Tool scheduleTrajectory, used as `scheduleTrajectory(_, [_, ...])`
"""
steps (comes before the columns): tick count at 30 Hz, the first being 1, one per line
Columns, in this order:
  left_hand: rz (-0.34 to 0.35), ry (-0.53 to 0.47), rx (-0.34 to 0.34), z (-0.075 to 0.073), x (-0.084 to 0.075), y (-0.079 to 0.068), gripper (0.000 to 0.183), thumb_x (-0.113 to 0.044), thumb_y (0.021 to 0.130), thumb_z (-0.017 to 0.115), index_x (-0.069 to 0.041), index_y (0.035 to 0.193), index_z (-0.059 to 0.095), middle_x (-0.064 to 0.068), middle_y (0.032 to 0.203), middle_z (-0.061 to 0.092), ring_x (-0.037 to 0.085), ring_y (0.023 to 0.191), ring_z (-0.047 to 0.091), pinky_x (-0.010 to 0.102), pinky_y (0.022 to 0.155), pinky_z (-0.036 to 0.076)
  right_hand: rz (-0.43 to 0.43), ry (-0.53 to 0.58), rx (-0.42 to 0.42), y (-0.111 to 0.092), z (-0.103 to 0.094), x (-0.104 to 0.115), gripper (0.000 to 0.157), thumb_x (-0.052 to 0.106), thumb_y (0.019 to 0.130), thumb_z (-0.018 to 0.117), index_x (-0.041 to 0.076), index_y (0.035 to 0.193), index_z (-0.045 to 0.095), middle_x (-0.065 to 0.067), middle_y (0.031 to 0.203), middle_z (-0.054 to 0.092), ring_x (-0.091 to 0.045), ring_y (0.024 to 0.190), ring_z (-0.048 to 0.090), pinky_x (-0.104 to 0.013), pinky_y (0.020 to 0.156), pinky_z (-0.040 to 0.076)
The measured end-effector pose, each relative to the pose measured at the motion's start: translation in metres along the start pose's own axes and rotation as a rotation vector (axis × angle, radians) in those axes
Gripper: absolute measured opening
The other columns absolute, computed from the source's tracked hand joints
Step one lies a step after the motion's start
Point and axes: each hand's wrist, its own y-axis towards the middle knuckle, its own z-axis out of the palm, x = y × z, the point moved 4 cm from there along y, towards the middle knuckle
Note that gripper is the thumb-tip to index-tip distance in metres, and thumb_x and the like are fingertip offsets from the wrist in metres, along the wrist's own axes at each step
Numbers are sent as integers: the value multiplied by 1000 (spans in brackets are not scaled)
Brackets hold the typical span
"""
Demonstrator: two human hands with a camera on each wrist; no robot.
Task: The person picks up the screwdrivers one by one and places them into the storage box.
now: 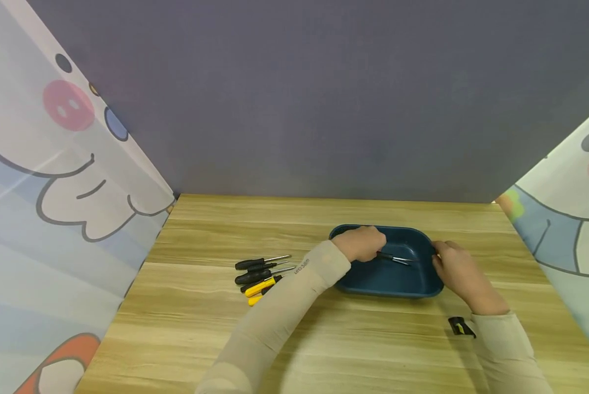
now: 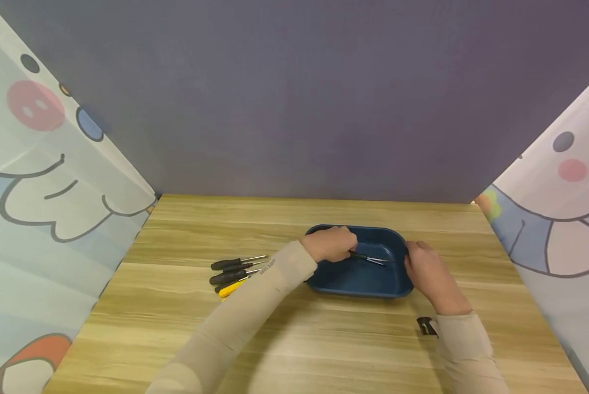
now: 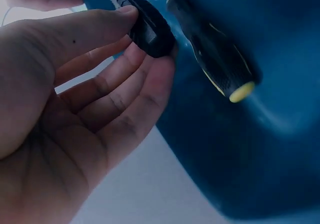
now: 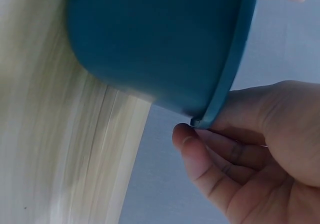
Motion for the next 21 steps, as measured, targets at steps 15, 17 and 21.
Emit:
scheduleTrajectory(15, [-96,-2,84,7,-10,6,19,-8,104,52,-17,91,63,-1,73,39,10,58,34,24,53,34,-17,1,-17,0,-2,3,26,-12,86,63,-24,108,56,-34,92,59,-47,81,62,-55,67,53])
scheduleTrajectory(17, [-112,-4,79,7,-9,6,18,-9,104,53,-18,94,64,-2,73,40,11,59,35,24,54,34,-16,-1,-15,0,-2,3,26,-12,86,63,-24,108,56,-34,92,59,-47,81,62,-55,67,53])
scheduleTrajectory(21, [-129,-8,76,7,-9,5,15,-9,104,54,-19,99,65,-2,77,44,10,61,36,24,55,34,-14,-2,-9,0,-2,2,26,-12,86,63,-24,108,56,-33,91,59,-47,80,62,-54,67,54])
